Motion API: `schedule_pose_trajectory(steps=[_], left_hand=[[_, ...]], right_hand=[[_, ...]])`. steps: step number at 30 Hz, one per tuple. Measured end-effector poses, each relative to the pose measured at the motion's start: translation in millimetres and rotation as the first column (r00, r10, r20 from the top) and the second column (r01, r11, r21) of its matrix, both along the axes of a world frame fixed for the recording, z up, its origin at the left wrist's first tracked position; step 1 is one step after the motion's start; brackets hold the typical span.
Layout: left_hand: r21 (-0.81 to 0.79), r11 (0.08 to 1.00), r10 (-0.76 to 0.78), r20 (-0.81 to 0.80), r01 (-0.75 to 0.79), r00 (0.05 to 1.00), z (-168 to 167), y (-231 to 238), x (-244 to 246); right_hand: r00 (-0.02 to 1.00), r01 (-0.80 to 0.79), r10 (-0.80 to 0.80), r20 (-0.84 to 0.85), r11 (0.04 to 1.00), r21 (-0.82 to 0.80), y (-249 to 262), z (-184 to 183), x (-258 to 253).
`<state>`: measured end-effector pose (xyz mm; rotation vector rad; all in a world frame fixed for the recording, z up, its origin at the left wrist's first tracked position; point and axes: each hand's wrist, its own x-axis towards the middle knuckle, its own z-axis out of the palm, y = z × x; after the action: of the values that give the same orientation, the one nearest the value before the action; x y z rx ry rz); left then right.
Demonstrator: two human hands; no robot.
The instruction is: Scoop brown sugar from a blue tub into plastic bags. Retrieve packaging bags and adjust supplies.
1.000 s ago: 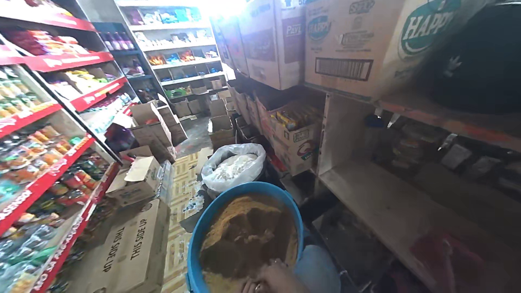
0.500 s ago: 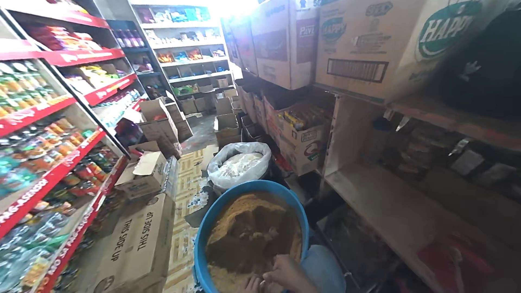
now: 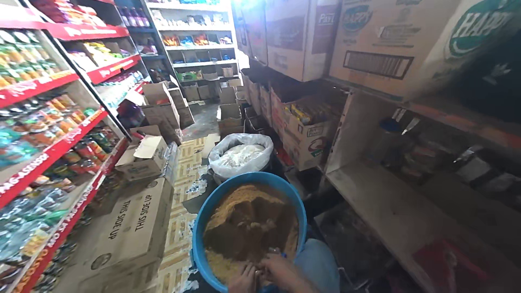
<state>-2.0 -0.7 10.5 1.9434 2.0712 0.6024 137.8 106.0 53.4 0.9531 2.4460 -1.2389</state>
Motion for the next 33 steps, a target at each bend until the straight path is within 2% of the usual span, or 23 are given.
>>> schedule_pose_trajectory(steps=[3,7,12,15,17,21,24,27,28,30,32,33], left_hand=[[-0.064,0.998,0.021,0.053,-0.018,0.998,4,1,-1],[-0.124,0.99,0.085,0.191,-0.062,0.978,14,6,-4],[0.118,0.977,0.096,0.496,-0.177,0.863,14,5,7],[0.137,0.95,0.148,0.59,-0.279,0.794,26,6,12],[0.131,0.947,0.152,0.626,-0.295,0.764,44,10,12],[0.145,0.976,0.043,0.593,-0.159,0.804,92,24,0],[0.139,0.99,-0.058,0.532,-0.019,0.845,117,35,-9],[0.068,0.997,-0.059,0.562,0.025,0.825,132,46,-15],[0.026,1.0,-0.026,0.605,0.012,0.796,137,50,-17],[-0.081,0.996,0.081,0.746,-0.031,0.661,142,57,-22],[-0.148,0.986,0.167,0.878,-0.079,0.448,139,60,-25],[-0.176,0.978,0.202,0.93,-0.11,0.307,134,62,-24]], right_hand=[[0.996,0.077,-0.077,0.045,0.997,-0.01,3,2,0],[0.981,0.181,-0.187,-0.05,0.979,-0.096,12,-5,2],[0.929,0.22,-0.287,-0.235,0.936,-0.274,20,-2,10],[0.853,0.242,-0.388,-0.349,0.886,-0.395,22,-3,14],[0.795,0.238,-0.45,-0.407,0.848,-0.473,23,0,15],[0.658,0.217,-0.544,-0.52,0.799,-0.561,22,14,14],[0.623,0.223,-0.548,-0.559,0.809,-0.544,23,23,9],[0.614,0.201,-0.568,-0.549,0.785,-0.587,25,28,2],[0.62,0.191,-0.582,-0.526,0.763,-0.618,24,31,-1],[0.617,0.176,-0.618,-0.488,0.712,-0.68,21,30,-6],[0.592,0.167,-0.675,-0.44,0.637,-0.752,17,29,-10],[0.572,0.144,-0.708,-0.414,0.584,-0.799,14,28,-10]])
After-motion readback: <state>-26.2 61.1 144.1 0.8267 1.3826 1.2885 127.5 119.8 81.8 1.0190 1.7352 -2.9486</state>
